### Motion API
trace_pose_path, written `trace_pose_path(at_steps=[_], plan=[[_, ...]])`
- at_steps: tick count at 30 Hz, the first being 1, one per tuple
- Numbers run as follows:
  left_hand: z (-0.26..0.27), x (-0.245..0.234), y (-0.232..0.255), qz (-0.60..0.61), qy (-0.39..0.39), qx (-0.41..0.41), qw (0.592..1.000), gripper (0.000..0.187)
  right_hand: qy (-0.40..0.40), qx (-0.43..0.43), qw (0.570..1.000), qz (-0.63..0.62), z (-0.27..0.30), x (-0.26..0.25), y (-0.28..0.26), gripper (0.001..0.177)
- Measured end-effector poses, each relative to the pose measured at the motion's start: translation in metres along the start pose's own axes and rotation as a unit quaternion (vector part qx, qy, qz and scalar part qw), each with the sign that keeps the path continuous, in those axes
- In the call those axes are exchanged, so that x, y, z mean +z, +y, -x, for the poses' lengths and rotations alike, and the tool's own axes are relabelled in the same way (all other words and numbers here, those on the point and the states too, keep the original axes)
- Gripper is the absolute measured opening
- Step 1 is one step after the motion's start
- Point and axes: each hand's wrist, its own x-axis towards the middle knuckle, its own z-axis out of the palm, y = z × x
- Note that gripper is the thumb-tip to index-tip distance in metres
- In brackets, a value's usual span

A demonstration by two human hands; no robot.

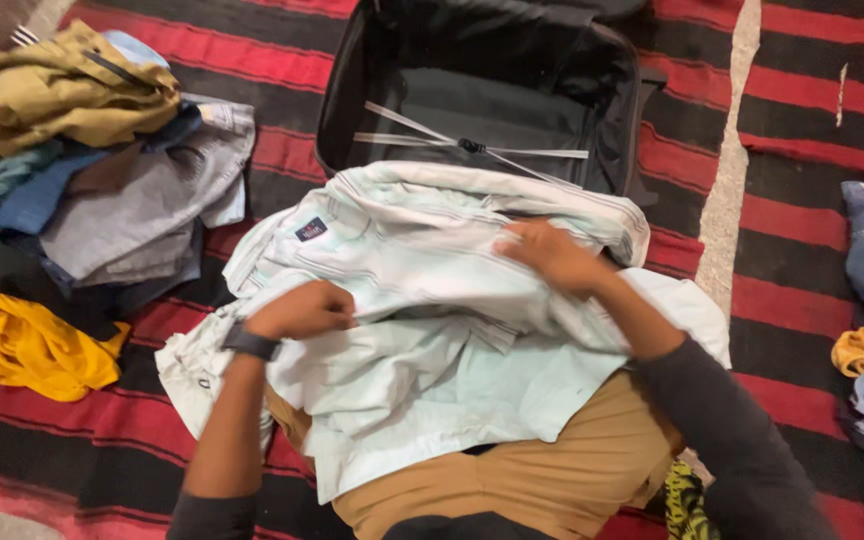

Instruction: The person opens a brown suitcase and begins folding and packing a light-colored striped shirt into it while sitting on the floor.

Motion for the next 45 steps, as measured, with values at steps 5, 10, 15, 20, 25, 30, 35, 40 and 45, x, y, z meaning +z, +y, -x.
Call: trace_pose_path(at_steps=[5, 10, 15, 20, 25, 30, 35, 40, 45], plan=[[0.072, -0.060, 0.056, 0.087, 0.130, 0.190, 0.969, 0.015, -0.316, -0.035, 0.945, -0.069, 0.012, 0.014, -0.013, 0.038], [0.070, -0.067, 0.077, 0.011, 0.287, -0.092, 0.953, 0.034, -0.017, 0.218, 0.944, 0.245, 0.013, 0.014, -0.072, 0.043], [-0.021, -0.021, 0.079, -0.109, 0.445, 0.121, 0.881, 0.042, 0.113, 0.068, 0.931, 0.340, 0.004, -0.001, -0.039, 0.046], [-0.100, -0.011, 0.074, -0.284, 0.420, 0.156, 0.848, 0.028, 0.077, 0.009, 0.983, 0.167, 0.008, -0.006, -0.023, 0.015], [-0.113, -0.066, 0.041, -0.231, 0.463, 0.171, 0.838, 0.015, -0.033, 0.131, 0.971, 0.198, 0.015, -0.006, -0.023, 0.050], [-0.079, -0.116, 0.040, -0.321, 0.569, 0.100, 0.751, 0.011, -0.105, 0.231, 0.933, 0.254, 0.020, 0.013, 0.010, 0.056], [-0.090, -0.017, 0.055, -0.239, 0.309, 0.148, 0.908, 0.018, -0.008, 0.196, 0.973, 0.123, 0.006, 0.012, 0.041, 0.047], [-0.039, 0.108, 0.108, -0.281, 0.259, 0.219, 0.898, 0.052, 0.007, 0.327, 0.945, -0.027, -0.002, 0.026, 0.061, 0.056], [-0.026, 0.066, 0.101, -0.184, 0.130, 0.073, 0.972, 0.012, -0.070, 0.292, 0.954, -0.001, 0.002, 0.024, 0.059, 0.064]])
